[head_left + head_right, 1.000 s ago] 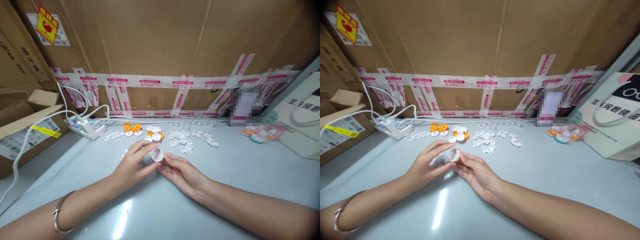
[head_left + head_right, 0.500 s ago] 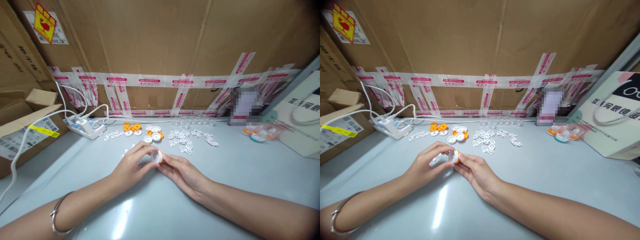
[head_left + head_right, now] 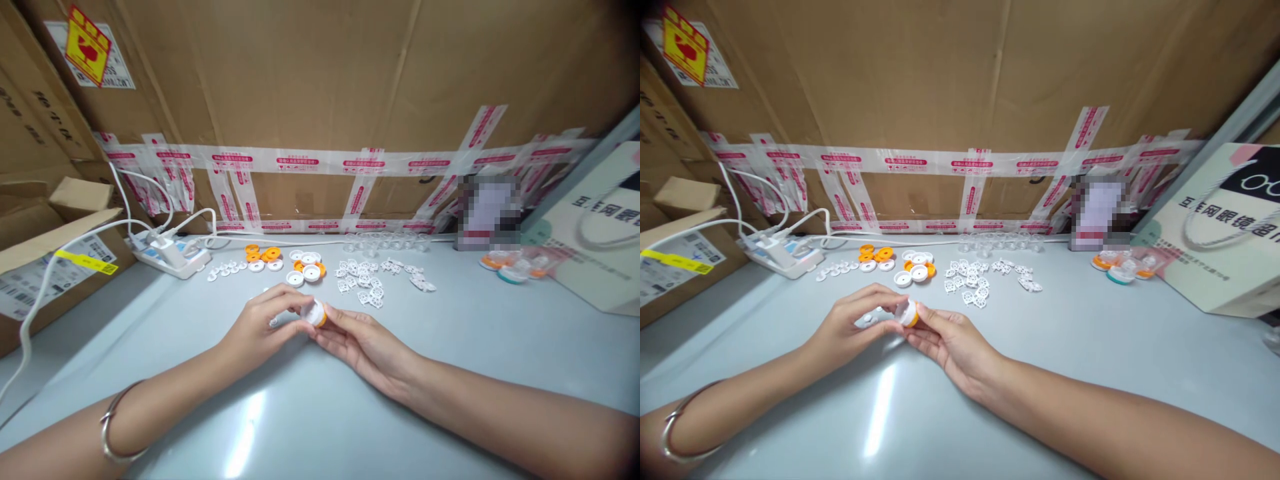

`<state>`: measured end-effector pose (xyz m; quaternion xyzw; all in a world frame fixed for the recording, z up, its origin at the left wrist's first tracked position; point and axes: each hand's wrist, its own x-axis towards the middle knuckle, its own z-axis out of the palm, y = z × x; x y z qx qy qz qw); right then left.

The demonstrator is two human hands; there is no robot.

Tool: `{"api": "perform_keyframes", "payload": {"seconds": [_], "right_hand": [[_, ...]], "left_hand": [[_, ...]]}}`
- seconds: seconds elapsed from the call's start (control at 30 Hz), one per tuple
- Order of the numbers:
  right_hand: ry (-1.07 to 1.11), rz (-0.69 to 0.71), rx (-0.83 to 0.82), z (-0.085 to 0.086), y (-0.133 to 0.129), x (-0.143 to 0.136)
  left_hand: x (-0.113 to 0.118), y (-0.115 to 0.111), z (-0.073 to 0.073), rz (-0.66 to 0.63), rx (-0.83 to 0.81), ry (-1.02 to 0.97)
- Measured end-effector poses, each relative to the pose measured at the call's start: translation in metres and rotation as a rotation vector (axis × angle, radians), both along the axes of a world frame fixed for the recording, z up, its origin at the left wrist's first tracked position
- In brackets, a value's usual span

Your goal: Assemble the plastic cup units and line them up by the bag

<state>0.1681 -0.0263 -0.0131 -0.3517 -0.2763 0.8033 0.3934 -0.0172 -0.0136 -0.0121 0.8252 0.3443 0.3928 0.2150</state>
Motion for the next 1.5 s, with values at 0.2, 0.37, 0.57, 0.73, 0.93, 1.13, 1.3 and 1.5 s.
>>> {"api": "perform_keyframes", "payload": {"seconds": [0.2,0.37,0.57,0.73,0.93,1.13,1.3,1.5], "right_hand": [[-0.020,-0.003,-0.057,0.002,0.001,0.002],[-0.068,0.024,-0.097,0.005,0.002,0.004],[0.033,0.063,-0.130,0.005,0.001,0.005],[0.060,0.000,-0.085,0.002,0.001,0.002],[0.030,-0.020,-0.005,0.000,0.000,0.001],[-0.014,-0.007,0.044,-0.001,-0.003,-0.001],[-0.040,0.015,0.028,-0.001,-0.002,-0.001],[-0.167,0.033,-0.022,0.004,-0.001,0.002]], "left_hand": [[0.000,0.002,0.000,-0.022,-0.205,-0.037],[0.003,0.003,0.003,-0.021,-0.448,-0.125],[0.006,0.006,0.000,0.040,-0.462,-0.173],[0.006,0.000,0.000,0.065,-0.322,-0.086],[0.005,-0.005,0.002,0.147,-0.213,0.010],[0.004,-0.005,0.003,0.121,-0.125,0.086],[0.002,-0.005,0.003,0.077,-0.057,0.124],[0.004,-0.007,-0.001,0.075,-0.024,0.122]]}}
